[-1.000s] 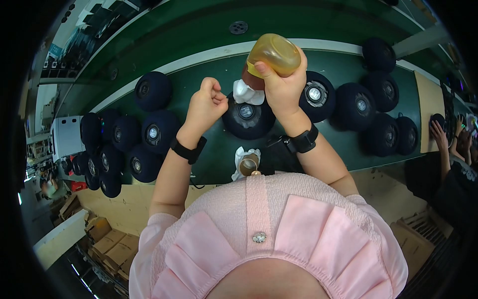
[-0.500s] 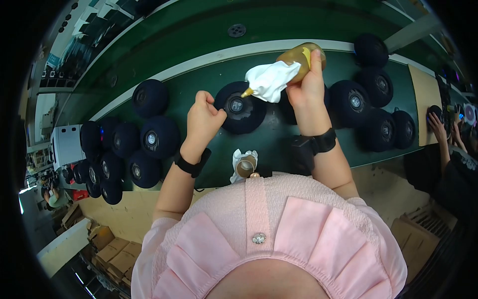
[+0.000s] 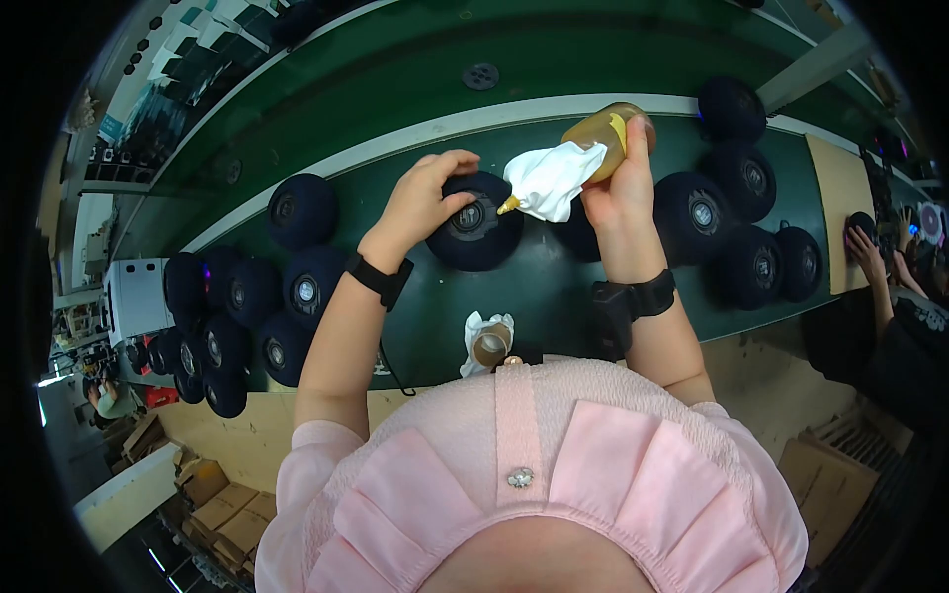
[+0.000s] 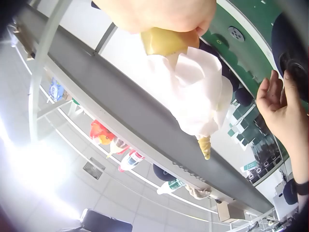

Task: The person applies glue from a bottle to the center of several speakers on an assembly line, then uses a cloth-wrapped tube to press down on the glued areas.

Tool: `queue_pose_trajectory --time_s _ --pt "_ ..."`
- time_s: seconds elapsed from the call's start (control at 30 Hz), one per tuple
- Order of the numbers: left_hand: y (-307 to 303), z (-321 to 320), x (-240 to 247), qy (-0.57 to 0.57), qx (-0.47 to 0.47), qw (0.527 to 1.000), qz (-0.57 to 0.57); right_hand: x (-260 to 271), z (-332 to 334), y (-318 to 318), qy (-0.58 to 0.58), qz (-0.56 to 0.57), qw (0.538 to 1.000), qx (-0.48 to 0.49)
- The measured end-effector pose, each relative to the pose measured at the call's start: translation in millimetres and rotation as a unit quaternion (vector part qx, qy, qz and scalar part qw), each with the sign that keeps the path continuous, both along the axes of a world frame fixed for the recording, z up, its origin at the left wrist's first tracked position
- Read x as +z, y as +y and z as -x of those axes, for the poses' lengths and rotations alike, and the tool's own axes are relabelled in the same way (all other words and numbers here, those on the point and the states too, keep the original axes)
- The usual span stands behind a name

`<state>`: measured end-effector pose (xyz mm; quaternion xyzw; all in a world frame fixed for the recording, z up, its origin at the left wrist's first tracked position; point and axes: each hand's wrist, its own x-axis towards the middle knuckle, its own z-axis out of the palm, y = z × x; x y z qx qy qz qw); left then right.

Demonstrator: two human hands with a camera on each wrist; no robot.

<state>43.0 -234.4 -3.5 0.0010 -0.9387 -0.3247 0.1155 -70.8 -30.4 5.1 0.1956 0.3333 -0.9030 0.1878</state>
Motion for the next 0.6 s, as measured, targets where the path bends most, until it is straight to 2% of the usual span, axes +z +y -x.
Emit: queue_pose_trajectory --time_s 0.07,0.1,0.17,0.2,0.23,0.3,0.33,0.47,0.5,0.57,0.6 --pt "-8.6 5.0 -2.4 -0.083 -0.053 0.993 -0.066 -7.8 3.7 -0.3 0.009 0.001 1.000 -0.002" --pt "-12.2 5.1 0.0 -0.083 -0.052 0.993 -0.066 -10.3 5.0 0.0 0.017 0.001 1.000 0.002" --pt "-17.9 5.0 6.5 -0.161 -0.008 0.983 -0.090 -12.2 5.9 0.2 0.023 0.002 1.000 0.006" --pt "-17.2 1.3 5.5 -0.111 -0.014 0.994 -0.007 -12.3 6.1 0.1 0.022 0.004 1.000 0.007" --pt "-16.2 -2.0 4.3 -0.112 -0.014 0.994 -0.007 -12.5 6.5 -0.4 0.021 0.006 1.000 0.006" --pt "-13.0 -8.0 -0.5 -0.042 -0.013 0.987 0.154 -14.7 8.2 -1.9 0.029 0.003 1.000 -0.005" --pt "-13.0 -9.3 -4.3 -0.003 -0.016 0.988 0.153 -16.2 9.3 -3.0 0.038 0.000 0.999 -0.014" --pt "-17.3 -6.8 -7.8 0.006 -0.008 0.984 0.176 -17.8 11.1 -17.2 0.102 -0.007 0.993 -0.059" --pt "-17.3 -6.4 -5.0 -0.009 0.011 0.990 0.140 -15.8 11.0 -22.5 0.102 -0.008 0.993 -0.057" --pt "-15.5 -7.6 -3.1 -0.025 0.030 0.994 0.103 -13.5 11.4 -33.1 0.234 -0.102 0.963 -0.082" --pt "-14.3 -8.6 -2.8 -0.052 0.055 0.994 0.073 -11.0 11.8 -37.8 0.250 -0.113 0.958 -0.084"
